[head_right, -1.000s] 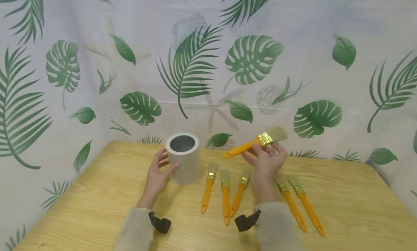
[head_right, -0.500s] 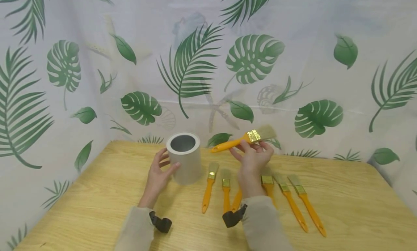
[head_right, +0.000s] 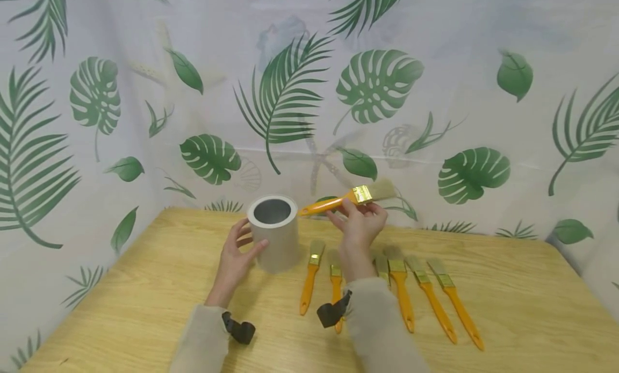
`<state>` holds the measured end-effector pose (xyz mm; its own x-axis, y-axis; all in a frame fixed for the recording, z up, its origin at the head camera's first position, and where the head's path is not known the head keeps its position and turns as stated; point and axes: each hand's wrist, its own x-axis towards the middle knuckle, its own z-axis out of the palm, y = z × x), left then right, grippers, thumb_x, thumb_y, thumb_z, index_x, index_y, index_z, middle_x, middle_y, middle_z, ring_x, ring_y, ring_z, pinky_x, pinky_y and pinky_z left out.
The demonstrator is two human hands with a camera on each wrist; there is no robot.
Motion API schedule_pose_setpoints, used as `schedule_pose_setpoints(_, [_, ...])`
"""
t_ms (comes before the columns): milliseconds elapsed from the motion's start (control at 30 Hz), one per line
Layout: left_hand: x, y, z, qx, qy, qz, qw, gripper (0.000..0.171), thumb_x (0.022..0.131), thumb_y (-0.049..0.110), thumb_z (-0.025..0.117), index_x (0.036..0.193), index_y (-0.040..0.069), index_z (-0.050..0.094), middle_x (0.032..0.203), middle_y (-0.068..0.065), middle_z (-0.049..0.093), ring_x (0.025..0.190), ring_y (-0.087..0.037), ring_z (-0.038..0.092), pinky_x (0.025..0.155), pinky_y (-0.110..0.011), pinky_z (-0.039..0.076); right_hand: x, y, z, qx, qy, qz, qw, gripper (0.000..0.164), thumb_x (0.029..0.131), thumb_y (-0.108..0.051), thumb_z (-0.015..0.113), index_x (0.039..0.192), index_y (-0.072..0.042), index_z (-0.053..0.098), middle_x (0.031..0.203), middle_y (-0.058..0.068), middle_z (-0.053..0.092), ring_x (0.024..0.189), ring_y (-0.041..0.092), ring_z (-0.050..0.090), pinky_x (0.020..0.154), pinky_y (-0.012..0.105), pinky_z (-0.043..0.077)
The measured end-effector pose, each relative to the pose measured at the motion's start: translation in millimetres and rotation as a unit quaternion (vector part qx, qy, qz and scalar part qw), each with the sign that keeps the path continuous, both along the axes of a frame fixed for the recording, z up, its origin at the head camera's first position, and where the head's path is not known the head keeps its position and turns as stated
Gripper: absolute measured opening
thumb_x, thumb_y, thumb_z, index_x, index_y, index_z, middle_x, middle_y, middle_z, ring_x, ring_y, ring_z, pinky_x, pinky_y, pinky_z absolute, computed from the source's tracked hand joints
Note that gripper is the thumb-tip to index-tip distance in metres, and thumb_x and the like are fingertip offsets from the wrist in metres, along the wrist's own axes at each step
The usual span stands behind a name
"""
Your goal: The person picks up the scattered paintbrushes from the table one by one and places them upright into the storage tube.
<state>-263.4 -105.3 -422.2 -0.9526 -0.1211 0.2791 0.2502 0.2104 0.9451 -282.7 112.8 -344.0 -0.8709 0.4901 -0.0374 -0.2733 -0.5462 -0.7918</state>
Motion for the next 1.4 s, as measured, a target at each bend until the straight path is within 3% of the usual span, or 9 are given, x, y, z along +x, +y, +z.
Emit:
schedule_pose_setpoints(367, [0.2, 1, 0.9, -0.003, -0.004, 0.003, 1.0000, 0.062, 0.092, 0.007, 0.076, 0.146, 0.002, 0.046, 0.137, -0.026, 0.052, 0.120, -0.045, 0.055, 0.095, -0.056, 0.050, -10.7, -25, -7.7, 0.008, 0.006, 0.014, 1.000, 0.038, 0.096, 0.008, 0.062, 0.117, -0.004, 0.033, 0.110, 0.014, 0.050, 0.074, 0.019, 0.066, 0.069, 0.037, 0.061])
schedule_pose_setpoints(533, [1.0, 2, -0.1, -0.003, -0.008, 0.006, 0.9999, 0.063, 0.091, 0.008, 0.076, 0.146, 0.002, 0.046, 0.137, -0.025, 0.052, 0.120, -0.045, 0.055, 0.095, -0.056, 0.050, -12.6, -34, -8.9, 0.032, -0.004, 0.018, 0.999, 0.044, 0.095, 0.010, 0.062, 0.123, 0.000, 0.030, 0.109, 0.015, 0.048, 0.072, 0.019, 0.066, 0.066, 0.034, 0.061])
schedule_pose_setpoints(767, [1.2, 1, -0.5, -0.002, -0.013, 0.004, 0.9999, 0.063, 0.092, 0.009, 0.076, 0.147, 0.001, 0.045, 0.138, -0.025, 0.051, 0.121, -0.045, 0.054, 0.096, -0.056, 0.050, -13.7, -47, -5.8, 0.074, 0.022, 0.021, 0.997, 0.040, 0.092, 0.017, 0.060, 0.112, -0.003, 0.032, 0.106, 0.017, 0.045, 0.064, 0.018, 0.064, 0.061, 0.031, 0.060])
schedule_pose_setpoints(933, [1.9, 1, -0.9, 0.000, -0.015, -0.002, 0.9999, 0.063, 0.093, 0.008, 0.075, 0.147, 0.002, 0.044, 0.139, -0.025, 0.051, 0.121, -0.045, 0.053, 0.097, -0.056, 0.049, -10.7, -54, -6.5, 0.104, 0.020, 0.039, 0.994, 0.042, 0.092, 0.016, 0.061, 0.114, -0.003, 0.031, 0.105, 0.017, 0.045, 0.066, 0.019, 0.066, 0.061, 0.031, 0.060])
schedule_pose_setpoints(1400, [-2.4, -9, 0.6, -0.002, -0.016, -0.046, 0.9988, 0.068, 0.092, 0.011, 0.076, 0.150, 0.002, 0.041, 0.143, -0.027, 0.047, 0.125, -0.046, 0.050, 0.096, -0.059, 0.049, -5.9, -53, 0.5, 0.153, 0.009, 0.084, 0.985, 0.045, 0.094, 0.015, 0.061, 0.125, 0.000, 0.033, 0.108, 0.020, 0.051, 0.068, 0.018, 0.068, 0.061, 0.031, 0.060])
